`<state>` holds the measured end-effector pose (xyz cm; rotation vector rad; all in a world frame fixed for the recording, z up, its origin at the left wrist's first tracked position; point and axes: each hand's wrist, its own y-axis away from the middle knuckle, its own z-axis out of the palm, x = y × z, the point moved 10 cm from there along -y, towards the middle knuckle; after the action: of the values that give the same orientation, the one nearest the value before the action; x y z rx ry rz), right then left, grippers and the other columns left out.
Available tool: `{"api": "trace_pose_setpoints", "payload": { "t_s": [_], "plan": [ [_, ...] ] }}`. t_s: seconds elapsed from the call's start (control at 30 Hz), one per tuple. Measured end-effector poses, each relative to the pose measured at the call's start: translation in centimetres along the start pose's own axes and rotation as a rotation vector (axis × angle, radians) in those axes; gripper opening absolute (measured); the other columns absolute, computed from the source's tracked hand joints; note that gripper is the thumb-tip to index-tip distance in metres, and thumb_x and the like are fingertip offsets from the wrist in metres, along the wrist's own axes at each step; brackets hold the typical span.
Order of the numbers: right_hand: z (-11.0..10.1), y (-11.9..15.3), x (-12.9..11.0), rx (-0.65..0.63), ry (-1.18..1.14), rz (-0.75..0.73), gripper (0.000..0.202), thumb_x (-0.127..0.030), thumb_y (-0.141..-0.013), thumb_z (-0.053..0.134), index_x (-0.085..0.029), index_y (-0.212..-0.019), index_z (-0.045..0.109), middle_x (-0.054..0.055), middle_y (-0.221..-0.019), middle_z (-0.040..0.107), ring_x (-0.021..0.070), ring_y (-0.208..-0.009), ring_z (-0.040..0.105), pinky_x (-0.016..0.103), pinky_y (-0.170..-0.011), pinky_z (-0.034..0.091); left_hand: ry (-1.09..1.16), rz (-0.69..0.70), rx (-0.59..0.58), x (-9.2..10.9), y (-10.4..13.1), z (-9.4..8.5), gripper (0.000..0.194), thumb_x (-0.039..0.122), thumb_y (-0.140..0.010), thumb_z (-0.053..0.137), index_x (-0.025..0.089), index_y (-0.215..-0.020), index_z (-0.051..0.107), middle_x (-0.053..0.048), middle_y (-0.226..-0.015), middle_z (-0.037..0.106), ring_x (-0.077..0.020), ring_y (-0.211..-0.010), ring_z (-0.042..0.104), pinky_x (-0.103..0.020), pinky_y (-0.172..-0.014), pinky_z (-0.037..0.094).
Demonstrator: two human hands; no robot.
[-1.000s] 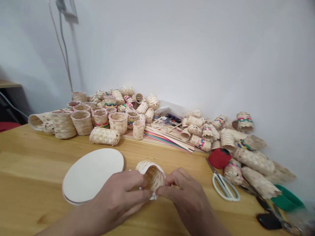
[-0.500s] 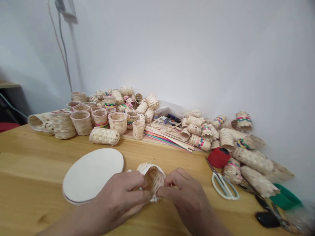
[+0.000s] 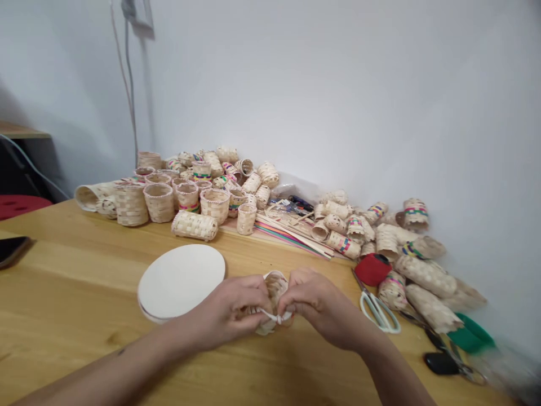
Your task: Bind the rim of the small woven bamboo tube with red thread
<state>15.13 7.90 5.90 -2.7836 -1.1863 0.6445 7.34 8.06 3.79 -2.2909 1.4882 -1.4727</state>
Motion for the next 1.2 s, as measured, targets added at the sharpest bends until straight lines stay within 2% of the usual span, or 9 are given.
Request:
{"api": "trace_pose_setpoints", "payload": {
  "t_s": [0.23, 0.43, 0.6, 0.73, 0.87, 1.0, 1.07, 1.13, 1.2],
  "plan": [
    [0.3, -0.7, 0.3, -0.063, -0.055, 0.031, 0.024, -0.016, -0.093, 0.054, -0.022, -0.079, 0.072, -0.002, -0.073, 0.061, 0.0122, -0.075, 0.057, 0.020, -0.067, 0.039, 0.004, 0.019, 0.005, -0.3, 0.2, -0.1, 0.011, 0.012, -0.087, 0.057, 0.016, -0.085, 0.067, -0.002, -0.083, 0.058, -0.0123, -0.077, 0.055, -0.019, -0.069, 0.040],
    [0.9, -1.0, 0.2, -0.089, -0.067, 0.017, 0.022, -0.015, -0.092, 0.055, -0.021, -0.080, 0.073, -0.001, -0.077, 0.064, 0.0128, -0.077, 0.057, 0.021, -0.070, 0.039, -0.008, 0.019, 0.007, -0.9, 0.1, -0.1, 0.013, 0.018, -0.091, 0.055, 0.016, -0.088, 0.068, -0.002, -0.083, 0.058, -0.0133, -0.078, 0.055, -0.020, -0.070, 0.040],
    [0.2, -1.4, 0.3, -0.079, -0.069, 0.066, 0.022, -0.016, -0.092, 0.055, -0.023, -0.083, 0.073, -0.001, -0.078, 0.067, 0.0133, -0.077, 0.059, 0.022, -0.071, 0.040, -0.005, -0.001, 0.025, -1.7, 0.1, -0.3, 0.013, 0.020, -0.090, 0.055, 0.016, -0.085, 0.067, -0.003, -0.082, 0.061, -0.0152, -0.078, 0.056, -0.023, -0.070, 0.041],
    [-0.5, -1.6, 0.9, -0.079, -0.129, 0.090, 0.023, -0.011, -0.090, 0.052, -0.024, -0.091, 0.072, -0.002, -0.087, 0.070, 0.0134, -0.083, 0.060, 0.022, -0.075, 0.041, 0.012, -0.001, 0.039, -1.7, 0.0, -0.5, 0.013, 0.017, -0.089, 0.054, 0.016, -0.089, 0.067, -0.004, -0.086, 0.064, -0.0158, -0.082, 0.058, -0.024, -0.074, 0.042],
    [-0.9, -1.5, 1.7, -0.022, -0.139, 0.177, 0.017, -0.008, -0.084, 0.057, -0.022, -0.088, 0.067, -0.003, -0.083, 0.068, 0.0127, -0.078, 0.060, 0.021, -0.070, 0.041, 0.029, -0.025, 0.050, -1.7, 0.0, -0.5, 0.010, 0.015, -0.088, 0.056, 0.017, -0.089, 0.066, -0.002, -0.087, 0.066, -0.0151, -0.082, 0.060, -0.022, -0.076, 0.043],
    [0.0, -1.9, -0.2, -0.072, -0.082, 0.124, 0.017, -0.005, -0.082, 0.059, -0.021, -0.080, 0.062, -0.006, -0.075, 0.064, 0.0114, -0.071, 0.058, 0.022, -0.069, 0.039, -0.023, 0.000, 0.060, -1.4, 0.0, -0.2, 0.010, 0.014, -0.088, 0.057, 0.017, -0.084, 0.065, -0.001, -0.083, 0.065, -0.0134, -0.077, 0.059, -0.021, -0.072, 0.042],
    [-0.4, -1.9, -1.0, -0.021, -0.022, 0.090, 0.017, -0.007, -0.084, 0.057, -0.023, -0.082, 0.064, -0.005, -0.078, 0.066, 0.0127, -0.075, 0.059, 0.025, -0.075, 0.040, -0.053, 0.016, 0.098, -1.3, 0.1, -0.5, 0.011, 0.012, -0.088, 0.055, 0.017, -0.084, 0.065, -0.001, -0.082, 0.064, -0.0131, -0.077, 0.059, -0.020, -0.070, 0.041],
    [-2.1, -1.5, -1.1, 0.134, 0.005, 0.078, 0.019, -0.011, -0.089, 0.052, -0.024, -0.095, 0.065, -0.002, -0.093, 0.069, 0.0159, -0.090, 0.059, 0.030, -0.085, 0.040, -0.094, 0.018, 0.196, -1.4, 0.3, -1.6, 0.011, 0.012, -0.088, 0.055, 0.017, -0.084, 0.065, -0.001, -0.081, 0.063, -0.0133, -0.075, 0.058, -0.020, -0.068, 0.041],
    [-4.0, -0.5, -0.2, 0.328, -0.019, 0.124, 0.025, -0.016, -0.092, 0.047, -0.024, -0.111, 0.062, 0.004, -0.114, 0.066, 0.0188, -0.107, 0.056, 0.035, -0.095, 0.039, -0.138, 0.016, 0.300, -1.4, 0.5, -2.8, 0.011, 0.012, -0.088, 0.056, 0.016, -0.083, 0.065, -0.002, -0.079, 0.062, -0.0137, -0.073, 0.058, -0.021, -0.066, 0.041]
  ]
}}
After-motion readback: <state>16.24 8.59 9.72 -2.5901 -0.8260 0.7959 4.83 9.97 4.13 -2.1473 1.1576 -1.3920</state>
